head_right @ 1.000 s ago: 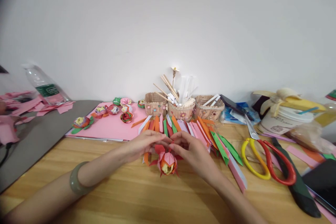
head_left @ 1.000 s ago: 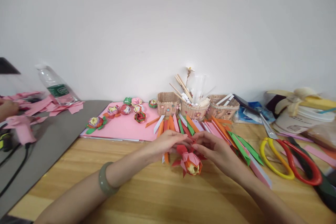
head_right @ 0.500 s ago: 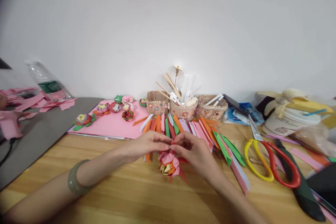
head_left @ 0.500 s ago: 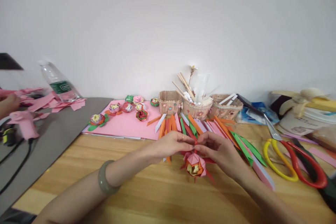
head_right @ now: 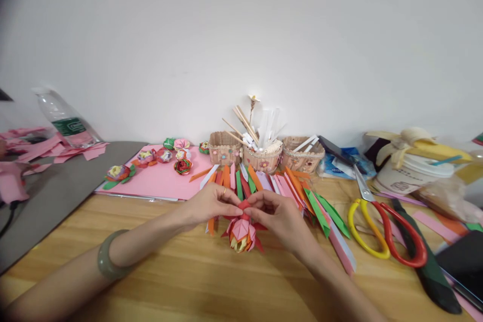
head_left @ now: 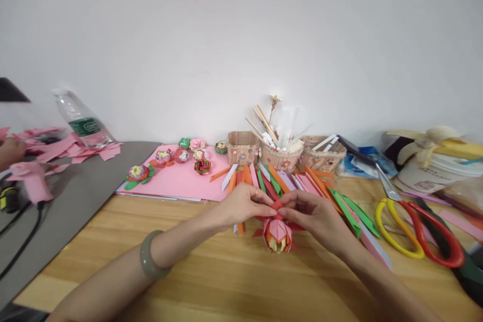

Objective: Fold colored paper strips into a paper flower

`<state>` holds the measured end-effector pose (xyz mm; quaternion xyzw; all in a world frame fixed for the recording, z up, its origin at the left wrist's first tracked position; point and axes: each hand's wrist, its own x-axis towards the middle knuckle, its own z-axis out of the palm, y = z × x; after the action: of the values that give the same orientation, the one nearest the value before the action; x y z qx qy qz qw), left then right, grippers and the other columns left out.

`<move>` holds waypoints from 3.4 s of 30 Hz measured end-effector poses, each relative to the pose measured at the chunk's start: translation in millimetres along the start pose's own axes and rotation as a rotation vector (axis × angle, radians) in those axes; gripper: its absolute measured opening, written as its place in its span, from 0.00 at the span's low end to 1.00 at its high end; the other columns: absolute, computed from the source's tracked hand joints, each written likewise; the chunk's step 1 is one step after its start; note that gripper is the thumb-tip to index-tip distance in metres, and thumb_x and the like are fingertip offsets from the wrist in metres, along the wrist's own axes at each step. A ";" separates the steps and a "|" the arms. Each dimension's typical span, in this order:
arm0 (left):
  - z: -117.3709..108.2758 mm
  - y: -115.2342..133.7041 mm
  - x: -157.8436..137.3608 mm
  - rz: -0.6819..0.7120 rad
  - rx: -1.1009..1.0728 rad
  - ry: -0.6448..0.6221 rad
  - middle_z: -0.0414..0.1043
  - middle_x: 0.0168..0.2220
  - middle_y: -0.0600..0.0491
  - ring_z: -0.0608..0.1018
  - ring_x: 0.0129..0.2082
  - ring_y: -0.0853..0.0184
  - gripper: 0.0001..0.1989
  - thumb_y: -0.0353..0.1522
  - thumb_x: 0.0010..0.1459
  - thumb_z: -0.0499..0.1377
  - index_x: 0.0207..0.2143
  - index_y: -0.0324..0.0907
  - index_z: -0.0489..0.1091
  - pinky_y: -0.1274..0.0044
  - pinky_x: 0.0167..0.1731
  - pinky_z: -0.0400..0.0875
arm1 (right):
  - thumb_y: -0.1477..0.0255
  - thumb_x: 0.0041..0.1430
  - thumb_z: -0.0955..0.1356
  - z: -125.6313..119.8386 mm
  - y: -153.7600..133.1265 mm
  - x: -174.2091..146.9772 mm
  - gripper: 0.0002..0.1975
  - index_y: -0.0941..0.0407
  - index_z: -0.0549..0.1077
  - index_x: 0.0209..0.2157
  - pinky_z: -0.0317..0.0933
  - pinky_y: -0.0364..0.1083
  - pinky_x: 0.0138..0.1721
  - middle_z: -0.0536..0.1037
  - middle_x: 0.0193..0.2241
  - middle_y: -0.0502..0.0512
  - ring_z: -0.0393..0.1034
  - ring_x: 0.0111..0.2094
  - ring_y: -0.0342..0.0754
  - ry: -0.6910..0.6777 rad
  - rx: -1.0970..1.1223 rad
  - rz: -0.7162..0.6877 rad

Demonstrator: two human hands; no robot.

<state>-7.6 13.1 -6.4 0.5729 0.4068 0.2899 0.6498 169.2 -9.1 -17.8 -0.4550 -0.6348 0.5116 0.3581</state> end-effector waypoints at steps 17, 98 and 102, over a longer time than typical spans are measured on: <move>3.6 -10.4 4.2 0.092 0.076 0.079 0.70 0.21 0.55 0.70 0.22 0.73 0.03 0.27 0.43 0.60 0.24 0.37 0.70 0.81 0.24 0.64 | 0.69 0.56 0.63 4.2 -0.1 -5.3 0.07 0.57 0.72 0.31 0.60 0.41 0.25 0.77 0.25 0.52 0.69 0.25 0.44 0.139 -0.475 -0.281; 5.0 4.4 -11.4 0.115 0.319 -0.001 0.77 0.31 0.49 0.75 0.26 0.67 0.18 0.32 0.52 0.50 0.42 0.38 0.73 0.79 0.26 0.65 | 0.59 0.48 0.68 1.7 -4.7 -7.8 0.16 0.53 0.63 0.34 0.66 0.48 0.32 0.80 0.28 0.55 0.73 0.29 0.51 0.224 -0.313 -0.176; 5.4 7.0 -11.7 0.114 0.274 0.048 0.75 0.25 0.51 0.73 0.24 0.69 0.14 0.31 0.50 0.52 0.35 0.37 0.75 0.80 0.25 0.65 | 0.62 0.49 0.69 0.8 -3.7 -6.9 0.13 0.53 0.66 0.33 0.65 0.47 0.33 0.79 0.28 0.54 0.73 0.31 0.50 0.210 -0.323 -0.191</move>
<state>-8.3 1.7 2.9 0.6713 0.4249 0.2817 0.5380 170.0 -16.1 -14.3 -0.4949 -0.7081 0.3170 0.3915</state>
